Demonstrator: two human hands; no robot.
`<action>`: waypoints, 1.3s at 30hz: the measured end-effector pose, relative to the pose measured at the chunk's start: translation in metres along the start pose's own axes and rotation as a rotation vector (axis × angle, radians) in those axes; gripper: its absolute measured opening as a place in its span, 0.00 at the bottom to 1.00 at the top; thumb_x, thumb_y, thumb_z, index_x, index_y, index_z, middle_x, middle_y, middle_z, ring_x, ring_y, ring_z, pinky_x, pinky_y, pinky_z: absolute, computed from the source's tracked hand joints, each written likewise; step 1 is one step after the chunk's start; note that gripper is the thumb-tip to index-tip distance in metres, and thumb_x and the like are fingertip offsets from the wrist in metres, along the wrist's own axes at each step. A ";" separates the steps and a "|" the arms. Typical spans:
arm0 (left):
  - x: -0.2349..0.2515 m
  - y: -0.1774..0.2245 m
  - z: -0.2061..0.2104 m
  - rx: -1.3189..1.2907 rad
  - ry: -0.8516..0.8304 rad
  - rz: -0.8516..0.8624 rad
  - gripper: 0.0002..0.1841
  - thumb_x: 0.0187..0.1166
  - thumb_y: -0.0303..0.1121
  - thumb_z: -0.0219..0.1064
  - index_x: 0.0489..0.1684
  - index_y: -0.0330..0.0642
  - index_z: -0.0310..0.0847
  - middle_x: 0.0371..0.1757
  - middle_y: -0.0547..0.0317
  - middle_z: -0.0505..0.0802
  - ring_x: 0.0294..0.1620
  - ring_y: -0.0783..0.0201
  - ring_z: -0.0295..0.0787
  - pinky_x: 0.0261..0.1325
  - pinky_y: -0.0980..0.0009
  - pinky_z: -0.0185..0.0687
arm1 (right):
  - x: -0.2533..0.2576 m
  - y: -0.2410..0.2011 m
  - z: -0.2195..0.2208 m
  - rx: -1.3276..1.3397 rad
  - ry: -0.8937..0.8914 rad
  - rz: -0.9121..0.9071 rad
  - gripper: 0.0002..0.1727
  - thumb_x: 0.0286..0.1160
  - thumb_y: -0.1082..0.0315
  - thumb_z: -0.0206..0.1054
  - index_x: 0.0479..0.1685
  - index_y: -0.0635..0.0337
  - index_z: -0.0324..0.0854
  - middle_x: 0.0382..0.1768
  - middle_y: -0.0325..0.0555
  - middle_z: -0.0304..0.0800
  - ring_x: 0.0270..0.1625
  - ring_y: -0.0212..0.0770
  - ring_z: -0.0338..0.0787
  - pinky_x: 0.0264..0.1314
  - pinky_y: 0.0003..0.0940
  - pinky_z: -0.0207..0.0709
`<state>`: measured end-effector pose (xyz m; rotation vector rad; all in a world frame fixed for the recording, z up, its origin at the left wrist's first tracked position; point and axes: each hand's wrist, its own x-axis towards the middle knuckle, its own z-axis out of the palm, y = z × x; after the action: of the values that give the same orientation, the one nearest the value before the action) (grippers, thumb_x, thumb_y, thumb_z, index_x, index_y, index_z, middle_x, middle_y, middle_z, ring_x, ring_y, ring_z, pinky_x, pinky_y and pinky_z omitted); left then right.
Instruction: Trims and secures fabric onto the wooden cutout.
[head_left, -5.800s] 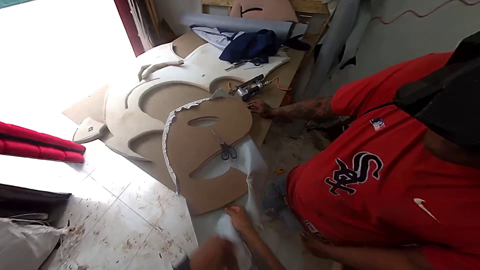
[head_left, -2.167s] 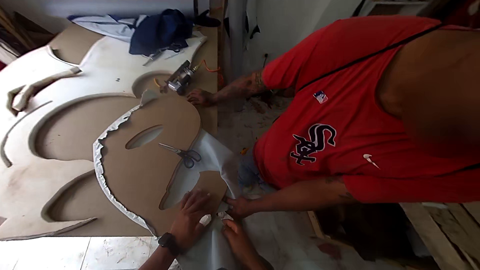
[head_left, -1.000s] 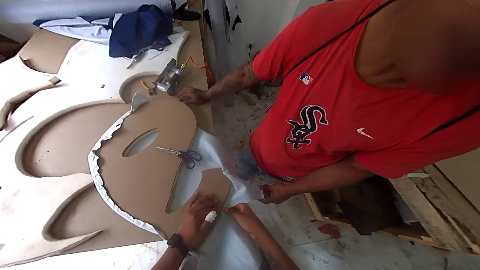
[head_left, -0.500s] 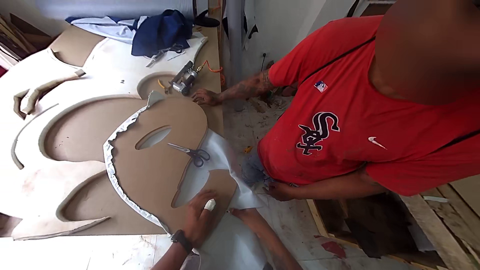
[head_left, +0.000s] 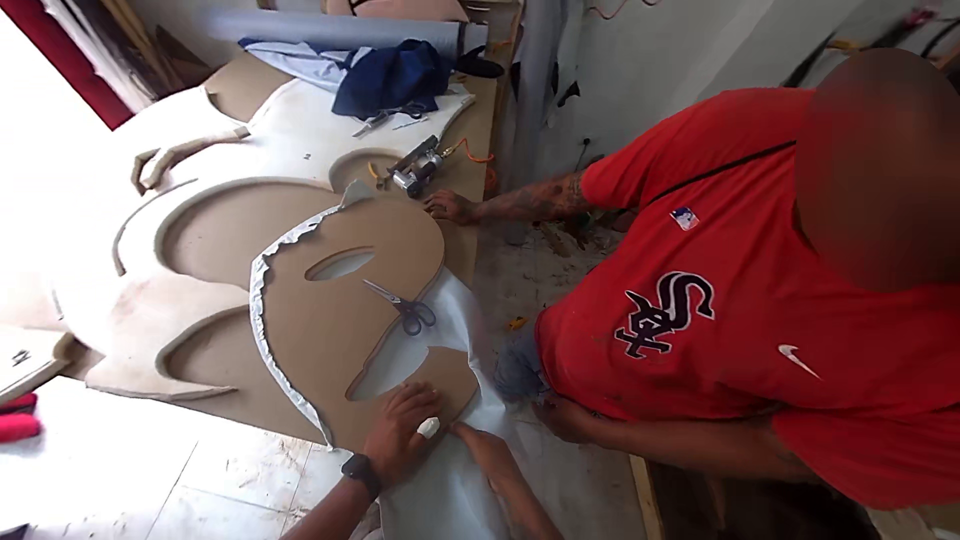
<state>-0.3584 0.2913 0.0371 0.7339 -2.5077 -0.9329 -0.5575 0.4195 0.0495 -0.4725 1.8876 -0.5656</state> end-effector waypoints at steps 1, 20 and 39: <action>0.000 0.000 -0.002 0.001 -0.003 -0.002 0.23 0.89 0.52 0.45 0.68 0.68 0.87 0.82 0.83 0.80 0.92 0.68 0.58 0.97 0.52 0.47 | 0.002 -0.001 -0.002 -0.006 -0.019 0.019 0.41 0.56 0.16 0.64 0.45 0.41 0.97 0.51 0.35 0.97 0.63 0.38 0.91 0.69 0.58 0.81; 0.011 0.018 -0.002 0.152 -0.009 0.007 0.21 0.88 0.50 0.50 0.68 0.63 0.87 0.79 0.80 0.82 0.90 0.69 0.60 0.94 0.55 0.53 | -0.002 -0.016 -0.015 -0.422 -0.096 0.001 0.48 0.73 0.20 0.49 0.57 0.55 0.92 0.60 0.54 0.93 0.70 0.54 0.87 0.72 0.66 0.74; 0.011 0.014 0.005 0.377 -0.098 0.020 0.24 0.89 0.50 0.46 0.79 0.68 0.80 0.90 0.85 0.68 0.96 0.69 0.42 0.97 0.44 0.33 | -0.008 0.004 0.026 0.142 0.139 -0.333 0.28 0.81 0.48 0.66 0.11 0.53 0.79 0.17 0.38 0.81 0.21 0.37 0.77 0.27 0.38 0.70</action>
<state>-0.3750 0.2965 0.0446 0.7859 -2.8102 -0.5018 -0.5304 0.4233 0.0446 -0.6745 1.8948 -0.9674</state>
